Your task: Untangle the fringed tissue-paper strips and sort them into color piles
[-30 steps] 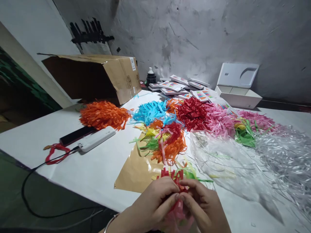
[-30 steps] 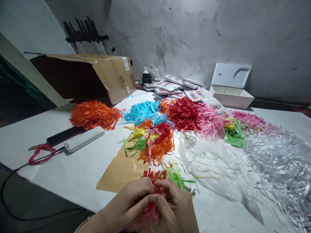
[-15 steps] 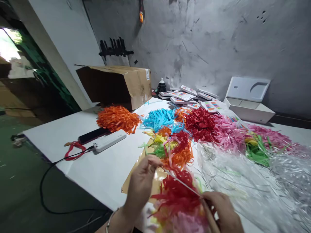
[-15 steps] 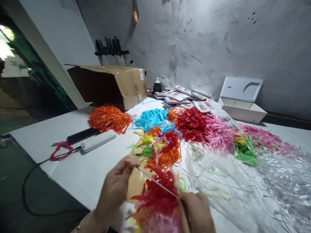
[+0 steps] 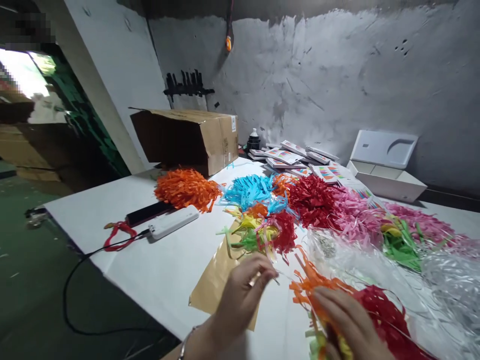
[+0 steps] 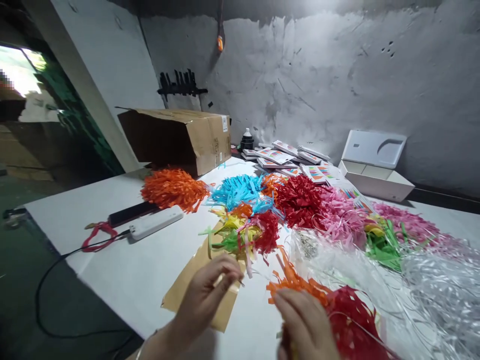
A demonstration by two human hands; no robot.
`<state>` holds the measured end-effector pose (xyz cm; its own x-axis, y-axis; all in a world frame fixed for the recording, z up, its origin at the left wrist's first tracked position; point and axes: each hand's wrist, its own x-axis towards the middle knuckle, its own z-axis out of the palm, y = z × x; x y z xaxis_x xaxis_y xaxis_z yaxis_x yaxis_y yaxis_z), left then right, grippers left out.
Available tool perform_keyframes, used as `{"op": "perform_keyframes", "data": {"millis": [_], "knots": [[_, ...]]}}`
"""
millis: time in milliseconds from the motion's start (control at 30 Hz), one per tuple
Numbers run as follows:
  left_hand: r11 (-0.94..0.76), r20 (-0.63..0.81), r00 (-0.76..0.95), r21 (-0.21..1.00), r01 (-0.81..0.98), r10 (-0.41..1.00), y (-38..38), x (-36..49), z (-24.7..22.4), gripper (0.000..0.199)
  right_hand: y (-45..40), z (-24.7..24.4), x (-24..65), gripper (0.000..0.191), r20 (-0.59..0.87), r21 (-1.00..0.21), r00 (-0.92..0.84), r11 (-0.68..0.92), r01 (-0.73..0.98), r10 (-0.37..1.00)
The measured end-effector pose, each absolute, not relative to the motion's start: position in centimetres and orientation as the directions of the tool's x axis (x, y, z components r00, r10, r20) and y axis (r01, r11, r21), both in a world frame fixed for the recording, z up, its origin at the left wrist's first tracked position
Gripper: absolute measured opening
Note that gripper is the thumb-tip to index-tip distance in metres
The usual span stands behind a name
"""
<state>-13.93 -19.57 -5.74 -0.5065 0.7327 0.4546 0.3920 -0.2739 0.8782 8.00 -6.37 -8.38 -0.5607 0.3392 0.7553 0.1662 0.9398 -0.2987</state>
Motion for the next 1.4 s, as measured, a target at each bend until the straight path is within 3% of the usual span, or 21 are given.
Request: {"op": "perform_keyframes", "data": {"millis": [100,233,333,433,567,633,733,800,867,967,1133,1233,1300,1400], "knots": [[-0.256,0.394,-0.410,0.900,0.352,0.822,-18.9,-12.6,-6.3,0.028,-7.5,-7.1,5.2,0.032,0.731,-0.258,-0.620,0.957,0.135,0.285],[-0.100,0.173,-0.479,0.980,0.174,0.861,-18.6,-13.9,-7.2,0.034,-5.1,-7.1,6.9,0.021,0.683,-0.253,-0.628,0.927,0.277,0.374],[-0.049,0.059,-0.490,0.998,0.032,0.870,-18.1,-14.5,-7.8,0.036,-4.7,-8.4,7.1,0.019,0.496,-0.286,-0.732,0.884,0.369,0.466],[-0.038,0.020,-0.484,0.999,-0.028,0.875,-17.7,-14.0,-8.2,0.037,-5.6,-10.1,5.6,0.020,0.360,-0.191,-0.773,0.852,0.488,0.523],[-0.025,-0.038,-0.444,0.990,-0.135,0.895,-17.4,-13.0,-8.4,0.041,-6.2,-11.4,4.4,0.025,0.377,-0.092,-0.739,0.816,0.571,0.559],[-0.018,-0.092,-0.422,0.968,-0.250,0.902,-17.4,-12.6,-8.6,0.042,-6.1,-11.1,4.5,0.025,0.376,-0.168,-0.732,0.819,0.549,0.568],[0.004,-0.164,-0.360,0.914,-0.407,0.919,-17.5,-12.0,-8.9,0.044,-6.4,-9.7,5.0,0.022,0.335,-0.418,-0.711,0.774,0.476,0.618],[0.015,-0.170,-0.318,0.899,-0.438,0.933,-17.7,-11.7,-9.0,0.046,-7.0,-8.8,5.3,0.024,0.321,-0.557,-0.694,0.721,0.412,0.645],[0.027,-0.165,-0.305,0.911,-0.411,0.938,-17.9,-11.5,-9.0,0.048,-7.7,-7.9,5.7,0.024,0.357,-0.608,-0.684,0.714,0.347,0.637],[0.041,-0.135,-0.321,0.958,-0.283,0.937,-18.4,-11.3,-8.7,0.052,-8.2,-7.1,6.6,0.020,0.422,-0.535,-0.709,0.787,0.308,0.564],[0.053,-0.070,-0.294,0.996,-0.067,0.953,-19.1,-11.1,-8.3,0.042,-8.5,-6.9,7.8,0.024,0.315,-0.203,-0.884,0.934,0.292,0.345],[0.114,-0.127,-0.271,0.992,-0.061,0.954,-19.2,-10.5,-8.1,0.041,-9.1,-6.8,7.2,0.030,0.408,-0.093,-0.872,0.963,0.254,0.270],[0.167,-0.187,-0.220,0.980,-0.106,0.957,-19.3,-10.0,-7.8,0.043,-9.4,-6.6,6.6,0.035,0.528,-0.061,-0.812,0.965,0.255,0.248],[0.226,-0.250,-0.130,0.959,-0.172,0.960,-19.6,-9.4,-7.6,0.047,-9.4,-6.4,6.1,0.036,0.638,-0.120,-0.725,0.964,0.238,0.258]]}}
